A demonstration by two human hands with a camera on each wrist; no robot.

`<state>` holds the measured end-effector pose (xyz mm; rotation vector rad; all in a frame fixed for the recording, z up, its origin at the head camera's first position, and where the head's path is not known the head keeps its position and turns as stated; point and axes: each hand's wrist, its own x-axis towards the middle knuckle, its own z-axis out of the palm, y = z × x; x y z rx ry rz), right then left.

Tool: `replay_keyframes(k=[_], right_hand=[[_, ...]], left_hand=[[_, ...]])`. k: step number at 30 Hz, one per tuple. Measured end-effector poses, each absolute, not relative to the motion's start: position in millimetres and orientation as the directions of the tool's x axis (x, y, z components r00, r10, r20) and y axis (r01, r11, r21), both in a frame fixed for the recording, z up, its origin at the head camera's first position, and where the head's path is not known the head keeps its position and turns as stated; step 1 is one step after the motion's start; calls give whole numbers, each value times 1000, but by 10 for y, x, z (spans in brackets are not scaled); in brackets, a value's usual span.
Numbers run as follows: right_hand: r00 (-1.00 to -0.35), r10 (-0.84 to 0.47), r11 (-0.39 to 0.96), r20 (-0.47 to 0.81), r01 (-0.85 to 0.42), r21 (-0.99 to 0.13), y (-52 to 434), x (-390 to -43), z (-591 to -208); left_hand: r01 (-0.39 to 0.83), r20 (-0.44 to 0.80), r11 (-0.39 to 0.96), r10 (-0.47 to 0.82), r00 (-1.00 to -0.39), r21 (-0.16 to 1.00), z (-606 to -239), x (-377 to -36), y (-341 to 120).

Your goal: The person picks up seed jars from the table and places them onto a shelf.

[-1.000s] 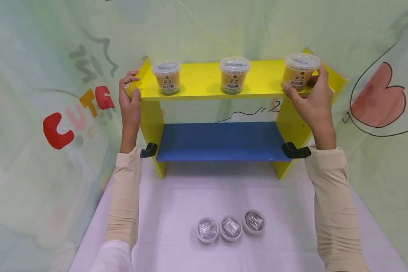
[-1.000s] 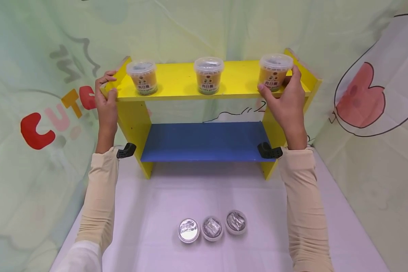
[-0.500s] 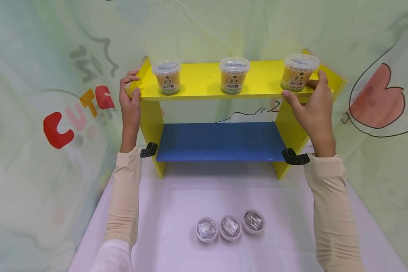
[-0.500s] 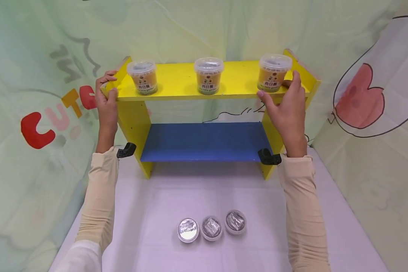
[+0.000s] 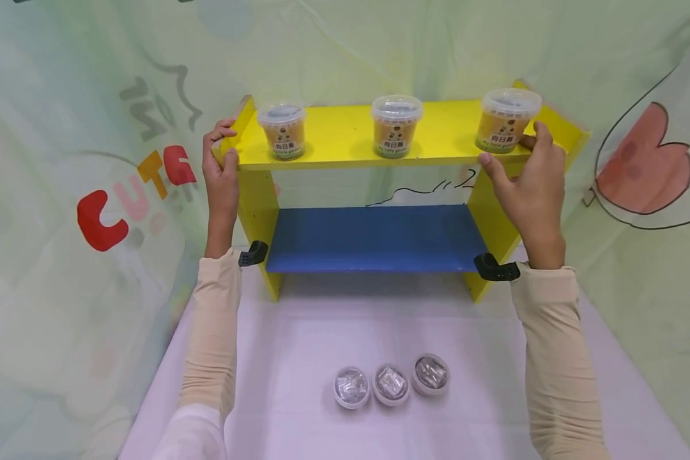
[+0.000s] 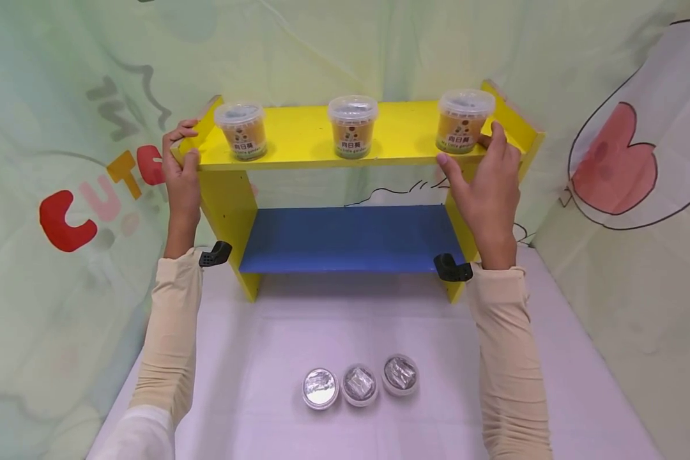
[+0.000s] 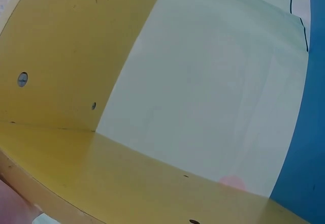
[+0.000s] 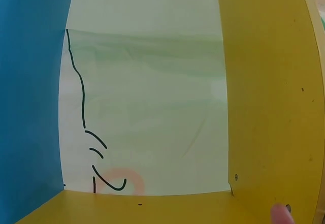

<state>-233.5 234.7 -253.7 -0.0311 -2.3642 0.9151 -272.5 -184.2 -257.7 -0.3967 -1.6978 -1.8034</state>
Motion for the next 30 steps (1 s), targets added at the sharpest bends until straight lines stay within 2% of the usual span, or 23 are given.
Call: replay_keyframes(k=[7, 18, 30], right_hand=[[-791, 210, 785, 575, -214, -581, 2307, -2326, -2474], [-806, 217, 803, 550, -173, -571, 2267, -2305, -2447], [-811, 232, 791, 537, -164, -589, 2324, -2298, -2519]], left_hand=[[632, 609, -7, -262, -749, 775, -2629, -2704, -1890], [644, 618, -11, -269, -739, 765, -2642, -2678, -1905], [616, 604, 22, -230, -763, 787, -2584, -2720, -1852]])
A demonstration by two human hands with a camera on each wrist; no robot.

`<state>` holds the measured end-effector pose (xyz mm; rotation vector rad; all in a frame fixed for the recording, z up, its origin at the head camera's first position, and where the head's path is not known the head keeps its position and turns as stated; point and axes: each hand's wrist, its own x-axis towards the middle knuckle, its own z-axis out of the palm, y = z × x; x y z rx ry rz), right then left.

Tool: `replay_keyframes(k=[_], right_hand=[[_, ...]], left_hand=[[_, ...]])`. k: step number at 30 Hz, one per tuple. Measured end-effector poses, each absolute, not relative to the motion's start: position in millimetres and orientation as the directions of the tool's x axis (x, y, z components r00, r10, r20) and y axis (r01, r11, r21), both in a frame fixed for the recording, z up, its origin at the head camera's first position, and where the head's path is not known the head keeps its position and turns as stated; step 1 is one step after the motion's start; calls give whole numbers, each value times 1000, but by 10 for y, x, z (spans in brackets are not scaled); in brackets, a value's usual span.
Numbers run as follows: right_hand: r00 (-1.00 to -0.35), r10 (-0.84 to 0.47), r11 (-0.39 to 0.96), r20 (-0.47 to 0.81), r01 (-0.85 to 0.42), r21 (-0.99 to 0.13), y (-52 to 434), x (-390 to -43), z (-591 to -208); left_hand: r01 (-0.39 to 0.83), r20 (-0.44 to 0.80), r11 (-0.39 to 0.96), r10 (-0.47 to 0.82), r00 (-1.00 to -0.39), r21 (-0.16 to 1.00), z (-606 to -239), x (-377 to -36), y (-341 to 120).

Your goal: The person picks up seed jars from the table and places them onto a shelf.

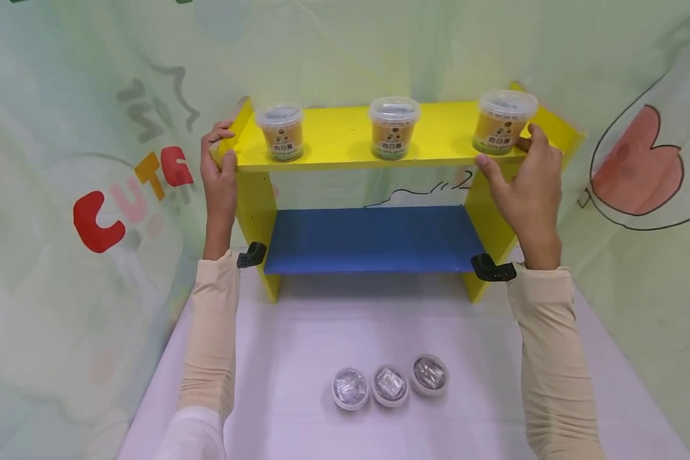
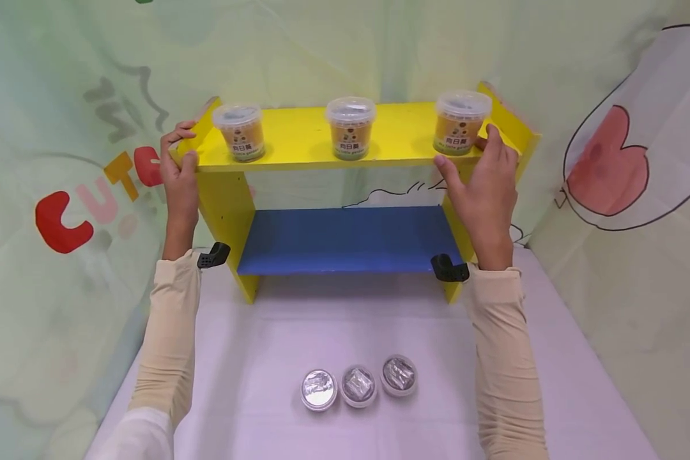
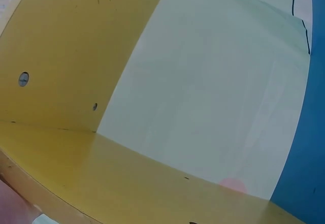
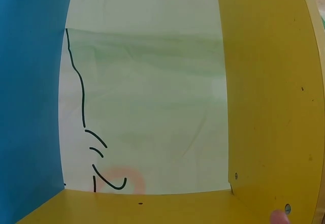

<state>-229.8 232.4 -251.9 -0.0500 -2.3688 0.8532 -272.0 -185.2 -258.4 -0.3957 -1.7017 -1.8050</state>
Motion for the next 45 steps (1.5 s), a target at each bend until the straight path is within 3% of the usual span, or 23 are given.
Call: replay_keyframes(k=[23, 29, 32, 35, 38, 41, 45], right_hand=[[-798, 245, 780, 550, -175, -601, 2317, -2208, -2595], [-731, 263, 732, 629, -274, -624, 2202, -2026, -2773], [-732, 250, 675, 634, -337, -656, 2065, -1913, -2983], [-771, 143, 641, 620, -405, -652, 1869, -1793, -3298], [-827, -71, 642, 558, -466, -609, 1657, -1661, -3648], [-859, -321, 626, 398, -508, -592, 1473, -1506, -3933], [-809, -574, 608, 124, -523, -597, 1275, -1299, -4180]], left_hand=[[623, 612, 21, -215, -761, 782, -2547, -2727, -1825], [626, 617, 34, -219, -756, 779, -2542, -2716, -1840], [625, 615, 33, -228, -755, 780, -2532, -2710, -1864], [629, 617, 30, -238, -750, 777, -2523, -2709, -1885], [635, 620, 16, -235, -749, 773, -2520, -2717, -1889], [634, 618, 3, -224, -753, 773, -2528, -2727, -1877], [622, 607, 2, -226, -762, 783, -2549, -2713, -1860]])
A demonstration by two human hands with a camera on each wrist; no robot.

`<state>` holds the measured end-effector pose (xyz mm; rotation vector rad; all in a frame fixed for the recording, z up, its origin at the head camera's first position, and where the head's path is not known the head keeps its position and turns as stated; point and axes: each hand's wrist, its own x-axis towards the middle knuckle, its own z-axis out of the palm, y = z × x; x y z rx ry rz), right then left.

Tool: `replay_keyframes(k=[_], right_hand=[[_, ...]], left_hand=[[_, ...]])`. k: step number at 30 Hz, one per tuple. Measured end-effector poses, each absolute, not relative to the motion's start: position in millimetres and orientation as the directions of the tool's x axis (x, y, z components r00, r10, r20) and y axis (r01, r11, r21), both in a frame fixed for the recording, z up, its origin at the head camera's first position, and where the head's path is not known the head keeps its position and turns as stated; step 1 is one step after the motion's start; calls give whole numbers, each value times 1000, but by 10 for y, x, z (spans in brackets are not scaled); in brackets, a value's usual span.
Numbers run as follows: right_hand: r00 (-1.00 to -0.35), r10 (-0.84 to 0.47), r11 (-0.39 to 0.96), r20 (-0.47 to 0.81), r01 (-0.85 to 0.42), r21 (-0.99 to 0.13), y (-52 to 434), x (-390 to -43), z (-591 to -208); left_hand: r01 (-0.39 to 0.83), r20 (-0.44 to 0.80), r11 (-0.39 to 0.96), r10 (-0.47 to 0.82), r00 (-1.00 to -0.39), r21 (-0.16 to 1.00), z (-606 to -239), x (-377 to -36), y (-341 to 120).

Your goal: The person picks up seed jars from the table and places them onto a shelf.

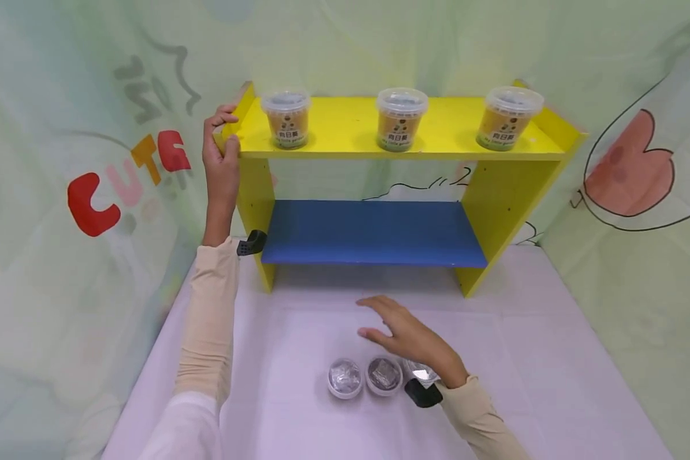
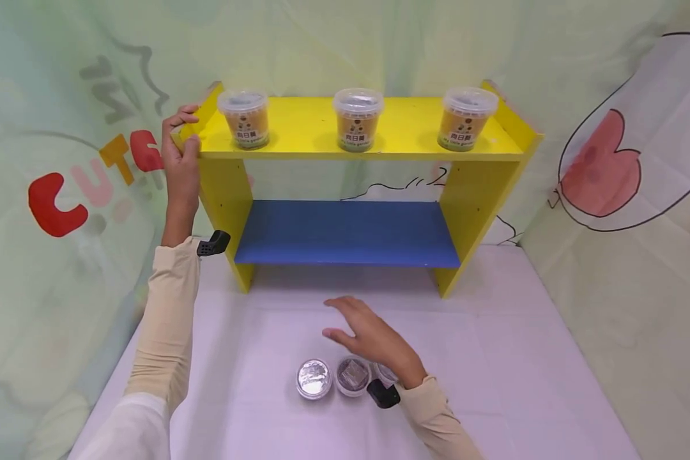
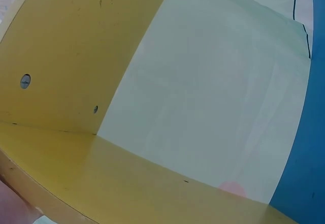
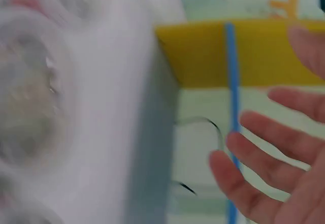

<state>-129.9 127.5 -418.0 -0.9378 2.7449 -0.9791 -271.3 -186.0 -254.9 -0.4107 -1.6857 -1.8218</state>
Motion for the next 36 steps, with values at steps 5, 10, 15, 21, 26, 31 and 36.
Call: replay_keyframes(k=[5, 10, 15, 21, 26, 31, 36], right_hand=[[-738, -669, 615, -84, -487, -620, 1130, -1152, -4400], [-696, -690, 636, -197, -454, -623, 1076, -1077, -4540], [-693, -683, 664, -230, -457, -592, 1058, -1034, -4621], [-696, -675, 681, -244, -461, -569, 1048, -1020, -4660], [-697, -674, 678, -243, -455, -577, 1035, -1018, -4704], [-708, -673, 672, -216, -463, -578, 1037, -1011, -4796], [-744, -648, 671, -160, -459, -582, 1087, -1023, -4901]], left_hand=[[618, 603, 4, -225, -765, 786, -2572, -2712, -1844], [616, 604, 18, -221, -766, 788, -2573, -2718, -1834], [618, 607, 27, -229, -761, 785, -2558, -2716, -1839], [624, 608, 12, -242, -757, 782, -2550, -2716, -1849], [627, 610, 6, -240, -755, 779, -2556, -2729, -1846], [640, 623, 10, -239, -744, 768, -2575, -2759, -1836], [650, 633, 20, -254, -731, 759, -2596, -2778, -1845]])
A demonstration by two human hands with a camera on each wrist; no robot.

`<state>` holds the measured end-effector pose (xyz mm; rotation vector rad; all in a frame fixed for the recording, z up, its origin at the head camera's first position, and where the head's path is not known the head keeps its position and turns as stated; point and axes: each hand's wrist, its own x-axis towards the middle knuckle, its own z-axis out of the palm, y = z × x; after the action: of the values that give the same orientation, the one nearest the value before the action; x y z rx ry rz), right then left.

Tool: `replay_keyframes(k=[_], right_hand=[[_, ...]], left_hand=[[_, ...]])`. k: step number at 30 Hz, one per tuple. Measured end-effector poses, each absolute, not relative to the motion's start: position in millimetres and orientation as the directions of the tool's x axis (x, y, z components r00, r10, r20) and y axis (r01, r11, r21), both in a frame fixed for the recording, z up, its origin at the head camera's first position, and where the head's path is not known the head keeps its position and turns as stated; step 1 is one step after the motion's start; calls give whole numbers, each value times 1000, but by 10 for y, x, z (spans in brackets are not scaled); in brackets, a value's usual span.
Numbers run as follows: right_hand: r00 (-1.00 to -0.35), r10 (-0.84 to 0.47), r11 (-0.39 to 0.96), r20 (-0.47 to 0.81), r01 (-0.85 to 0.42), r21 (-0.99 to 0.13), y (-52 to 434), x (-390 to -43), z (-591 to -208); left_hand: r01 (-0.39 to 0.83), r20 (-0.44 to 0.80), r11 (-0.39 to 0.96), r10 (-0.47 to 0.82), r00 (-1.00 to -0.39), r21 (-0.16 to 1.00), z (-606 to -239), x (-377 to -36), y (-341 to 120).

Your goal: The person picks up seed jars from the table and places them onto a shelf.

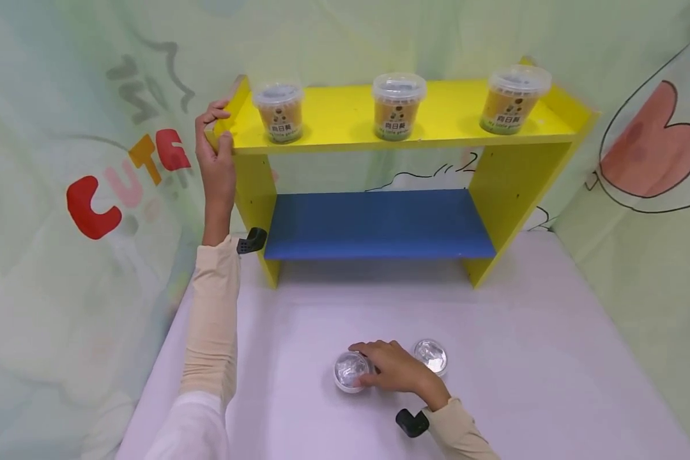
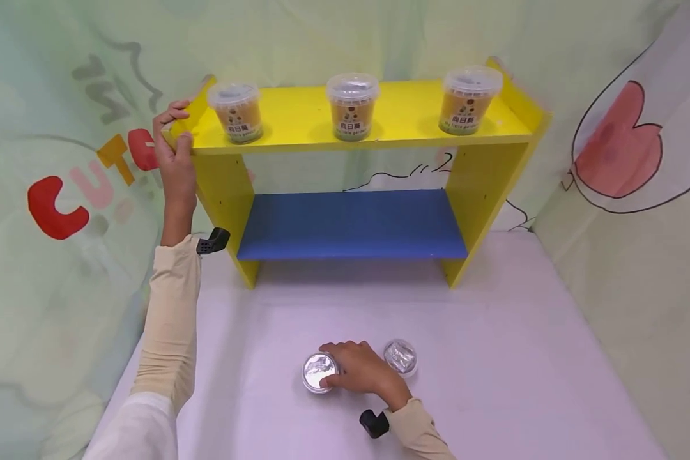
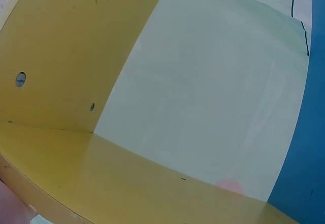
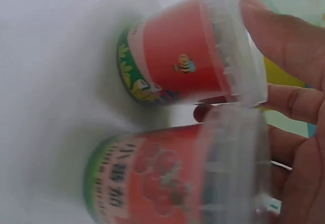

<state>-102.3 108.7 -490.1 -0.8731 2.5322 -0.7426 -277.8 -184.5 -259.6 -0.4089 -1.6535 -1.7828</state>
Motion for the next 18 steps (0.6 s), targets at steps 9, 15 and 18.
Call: replay_keyframes(k=[9, 15, 18], right_hand=[[-759, -639, 620, -127, -410, -668, 1246, -1067, -4932], [-720, -667, 585, -191, -349, -732, 1379, -1062, -4899], [-713, -678, 582, -179, -372, -723, 1411, -1067, -4893]], left_hand=[[684, 648, -23, -298, -701, 729, -2558, -2785, -1805], [691, 643, -47, -325, -693, 721, -2637, -2760, -1772], [708, 659, -47, -326, -678, 705, -2628, -2789, -1722]])
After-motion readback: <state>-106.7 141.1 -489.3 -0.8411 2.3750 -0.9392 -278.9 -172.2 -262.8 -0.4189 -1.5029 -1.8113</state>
